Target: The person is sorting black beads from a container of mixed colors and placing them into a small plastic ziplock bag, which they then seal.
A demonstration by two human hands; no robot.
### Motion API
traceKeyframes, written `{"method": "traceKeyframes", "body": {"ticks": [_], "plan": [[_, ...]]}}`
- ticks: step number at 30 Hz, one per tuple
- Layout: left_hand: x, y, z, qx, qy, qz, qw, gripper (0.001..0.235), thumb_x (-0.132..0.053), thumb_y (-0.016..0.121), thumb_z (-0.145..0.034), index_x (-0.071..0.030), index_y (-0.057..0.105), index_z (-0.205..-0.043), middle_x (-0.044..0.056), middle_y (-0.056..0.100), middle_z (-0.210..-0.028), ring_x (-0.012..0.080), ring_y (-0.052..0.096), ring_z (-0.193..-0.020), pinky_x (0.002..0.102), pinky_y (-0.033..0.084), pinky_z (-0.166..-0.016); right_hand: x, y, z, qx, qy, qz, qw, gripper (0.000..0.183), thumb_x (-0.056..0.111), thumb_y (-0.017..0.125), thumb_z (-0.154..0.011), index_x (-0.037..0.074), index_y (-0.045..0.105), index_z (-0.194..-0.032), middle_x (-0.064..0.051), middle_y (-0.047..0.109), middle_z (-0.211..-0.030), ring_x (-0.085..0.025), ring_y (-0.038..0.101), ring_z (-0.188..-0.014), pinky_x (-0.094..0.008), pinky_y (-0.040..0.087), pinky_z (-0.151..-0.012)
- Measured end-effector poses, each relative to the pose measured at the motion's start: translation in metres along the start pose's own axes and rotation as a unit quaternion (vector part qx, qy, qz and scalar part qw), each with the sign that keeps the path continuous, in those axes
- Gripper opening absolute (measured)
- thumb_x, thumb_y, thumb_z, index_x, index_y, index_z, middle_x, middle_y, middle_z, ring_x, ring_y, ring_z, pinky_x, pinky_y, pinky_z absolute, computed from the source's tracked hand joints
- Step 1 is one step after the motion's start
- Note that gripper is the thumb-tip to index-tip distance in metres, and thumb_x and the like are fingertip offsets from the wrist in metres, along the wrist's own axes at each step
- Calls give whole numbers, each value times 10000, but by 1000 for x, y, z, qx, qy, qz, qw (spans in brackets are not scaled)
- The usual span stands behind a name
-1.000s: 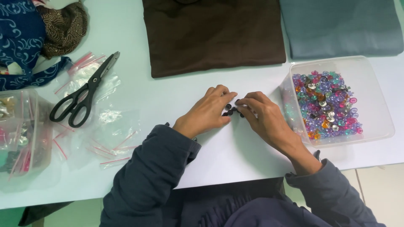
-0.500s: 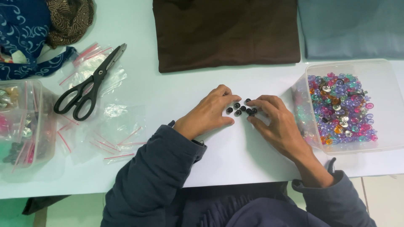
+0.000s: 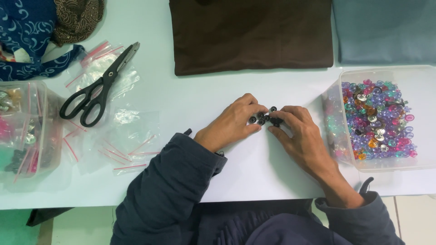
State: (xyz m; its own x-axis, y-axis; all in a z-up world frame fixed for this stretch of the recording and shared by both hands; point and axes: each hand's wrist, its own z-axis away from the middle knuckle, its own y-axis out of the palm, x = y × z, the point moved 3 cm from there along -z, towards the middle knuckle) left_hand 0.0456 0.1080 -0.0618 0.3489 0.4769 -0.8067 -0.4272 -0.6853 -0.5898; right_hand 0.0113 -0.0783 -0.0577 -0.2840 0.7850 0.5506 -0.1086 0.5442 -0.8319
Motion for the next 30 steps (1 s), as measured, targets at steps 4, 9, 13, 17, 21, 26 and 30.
{"method": "traceKeyframes", "body": {"ticks": [4, 9, 13, 17, 21, 26, 30], "plan": [[-4, 1, 2, 9, -1, 5, 1000, 434, 27, 771, -824, 68, 670, -1244, 213, 624, -1064, 272, 690, -932, 344, 621, -799, -3, 4, 2, 0, -2, 1, 1000, 342, 56, 751, -902, 55, 709, -1242, -142, 629, -1118, -306, 629, -1165, -369, 592, -877], [-1, 3, 2, 14, -2, 9, 1000, 453, 30, 758, -832, 75, 651, -1270, 206, 621, -1051, 238, 683, -907, 312, 618, -765, -5, 7, 3, 0, -8, -7, 1000, 350, 56, 741, -898, 78, 713, -1247, -123, 632, -1117, -272, 650, -1075, -325, 587, -790], [-4, 4, 3, 4, 2, 24, 1000, 574, 0, 796, -820, 86, 584, -1347, 219, 601, -1087, 250, 664, -941, 334, 621, -803, -7, 4, 3, -17, 4, -27, 999, 443, 63, 774, -883, 82, 679, -1315, -137, 617, -1147, -262, 628, -1024, -367, 587, -794], [-3, 11, 1, -3, 13, -33, 999, 657, -100, 848, -810, 101, 559, -1363, 225, 576, -1105, 275, 658, -959, 364, 614, -809, -7, 0, 0, -14, 3, 16, 1000, 585, 211, 793, -898, 68, 594, -1429, -166, 541, -1228, -332, 577, -1130, -450, 571, -846], [-4, 10, 0, -14, 20, -20, 999, 599, -86, 855, -797, 107, 604, -1307, 219, 580, -1050, 258, 648, -902, 347, 598, -764, -14, 8, 0, -12, -12, 33, 999, 522, 258, 798, -904, 88, 654, -1376, -129, 540, -1203, -285, 546, -1111, -425, 541, -887], [-2, 11, 1, -20, 23, -11, 999, 541, -82, 849, -796, 90, 638, -1263, 205, 593, -1034, 258, 653, -895, 345, 593, -754, -10, 6, 1, -19, -13, 28, 999, 422, 243, 791, -905, 104, 694, -1292, -118, 555, -1198, -286, 553, -1106, -438, 543, -889], [1, 15, -1, -24, 37, -12, 999, 488, -95, 858, -783, 82, 667, -1197, 207, 602, -1017, 297, 660, -893, 375, 594, -756, -11, 8, 3, -26, -22, 25, 999, 348, 195, 805, -882, 117, 717, -1209, -103, 570, -1189, -281, 569, -1108, -430, 556, -894]]}}
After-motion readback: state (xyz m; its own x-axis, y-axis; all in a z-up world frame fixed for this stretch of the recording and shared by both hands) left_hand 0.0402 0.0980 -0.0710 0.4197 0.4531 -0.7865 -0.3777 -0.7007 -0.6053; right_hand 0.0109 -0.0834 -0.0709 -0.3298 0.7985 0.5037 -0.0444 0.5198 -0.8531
